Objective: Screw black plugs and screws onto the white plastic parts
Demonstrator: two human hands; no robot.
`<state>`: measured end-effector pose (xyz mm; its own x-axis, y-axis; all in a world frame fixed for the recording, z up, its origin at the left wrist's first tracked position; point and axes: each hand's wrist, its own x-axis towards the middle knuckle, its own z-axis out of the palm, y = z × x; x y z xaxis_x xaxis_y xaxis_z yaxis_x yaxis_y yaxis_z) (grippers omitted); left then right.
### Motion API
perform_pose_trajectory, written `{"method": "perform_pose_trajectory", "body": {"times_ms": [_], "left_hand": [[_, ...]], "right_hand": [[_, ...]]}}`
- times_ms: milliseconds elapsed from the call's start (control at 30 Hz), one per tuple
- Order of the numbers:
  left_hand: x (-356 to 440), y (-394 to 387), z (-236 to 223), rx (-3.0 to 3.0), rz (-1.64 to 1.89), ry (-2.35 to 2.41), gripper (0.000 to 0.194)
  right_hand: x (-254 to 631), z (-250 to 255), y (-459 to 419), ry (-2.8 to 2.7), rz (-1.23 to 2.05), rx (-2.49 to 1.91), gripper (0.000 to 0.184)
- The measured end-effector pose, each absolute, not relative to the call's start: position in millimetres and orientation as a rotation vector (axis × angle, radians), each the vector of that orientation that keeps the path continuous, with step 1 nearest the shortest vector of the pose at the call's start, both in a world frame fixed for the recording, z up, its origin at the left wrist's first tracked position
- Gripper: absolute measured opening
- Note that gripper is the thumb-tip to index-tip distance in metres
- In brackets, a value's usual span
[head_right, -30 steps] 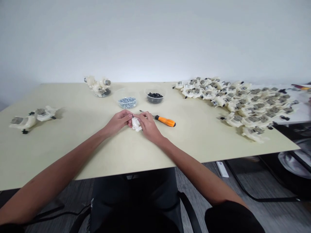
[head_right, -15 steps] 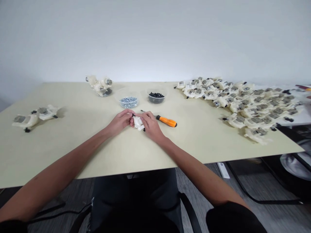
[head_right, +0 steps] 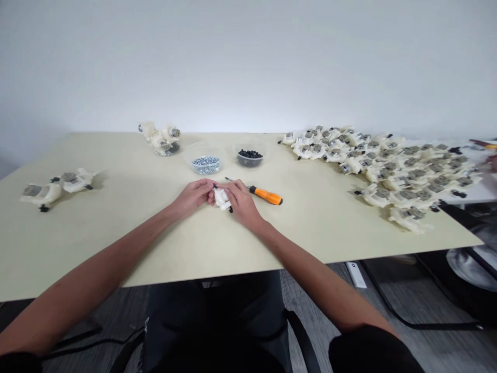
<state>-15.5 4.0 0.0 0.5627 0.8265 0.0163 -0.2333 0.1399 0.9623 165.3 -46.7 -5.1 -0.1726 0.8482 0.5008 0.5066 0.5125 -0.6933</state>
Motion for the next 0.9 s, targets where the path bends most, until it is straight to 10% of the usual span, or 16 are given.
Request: {"method": "perform_pose_trajectory", "body": {"times_ms": [900], "left_hand": [[-19, 0, 11, 1.29, 0.834, 0.633, 0.027]], "right_hand": [[167, -11, -47, -1.86, 0.226, -1.039, 0.031]]}}
